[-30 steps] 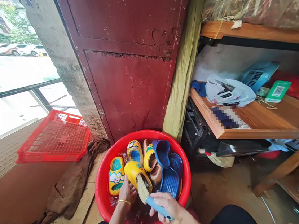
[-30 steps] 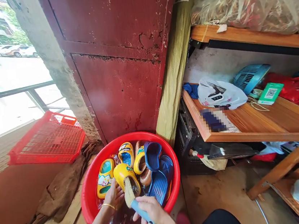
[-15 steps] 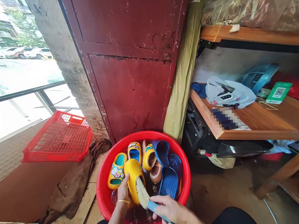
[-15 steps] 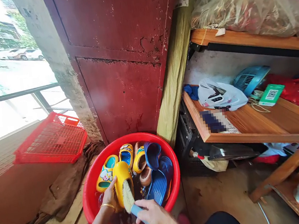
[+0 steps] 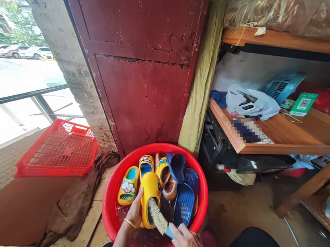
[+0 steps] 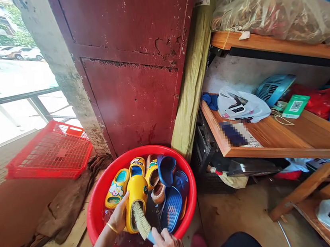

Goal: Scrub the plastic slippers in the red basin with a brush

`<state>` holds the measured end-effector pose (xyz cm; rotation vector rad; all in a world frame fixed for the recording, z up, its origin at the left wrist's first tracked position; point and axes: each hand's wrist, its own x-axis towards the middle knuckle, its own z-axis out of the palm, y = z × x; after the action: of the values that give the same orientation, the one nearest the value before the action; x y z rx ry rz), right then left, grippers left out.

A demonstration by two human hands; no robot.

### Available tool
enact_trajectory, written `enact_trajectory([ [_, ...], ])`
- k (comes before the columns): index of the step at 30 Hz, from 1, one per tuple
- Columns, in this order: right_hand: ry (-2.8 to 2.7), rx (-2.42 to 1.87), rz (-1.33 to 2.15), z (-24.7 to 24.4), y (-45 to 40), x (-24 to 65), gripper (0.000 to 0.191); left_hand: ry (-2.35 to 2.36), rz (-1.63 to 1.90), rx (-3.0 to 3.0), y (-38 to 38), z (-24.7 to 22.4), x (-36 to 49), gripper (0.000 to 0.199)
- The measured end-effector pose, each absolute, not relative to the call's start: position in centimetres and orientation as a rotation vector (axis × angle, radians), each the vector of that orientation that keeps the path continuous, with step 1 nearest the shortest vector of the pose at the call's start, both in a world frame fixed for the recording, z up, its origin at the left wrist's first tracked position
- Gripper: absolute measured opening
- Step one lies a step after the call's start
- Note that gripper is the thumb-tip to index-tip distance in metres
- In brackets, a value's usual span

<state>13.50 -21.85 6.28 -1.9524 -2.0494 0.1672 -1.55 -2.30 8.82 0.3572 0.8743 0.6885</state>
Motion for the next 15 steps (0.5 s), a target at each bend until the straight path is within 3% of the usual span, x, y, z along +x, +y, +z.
enact_trajectory([
  [9,-1.857,-1.848,0.012,5.6,-20.3,11.8,0.045,0.775,0.648,0.34,-2.4,10.1,-2.4,0.057],
  [15,-2.114,-1.859,-0.115,6.9,-20.3,12.0,0.044,0.85,0.667,0.272,-2.8,10.4,-2.3,0.065],
])
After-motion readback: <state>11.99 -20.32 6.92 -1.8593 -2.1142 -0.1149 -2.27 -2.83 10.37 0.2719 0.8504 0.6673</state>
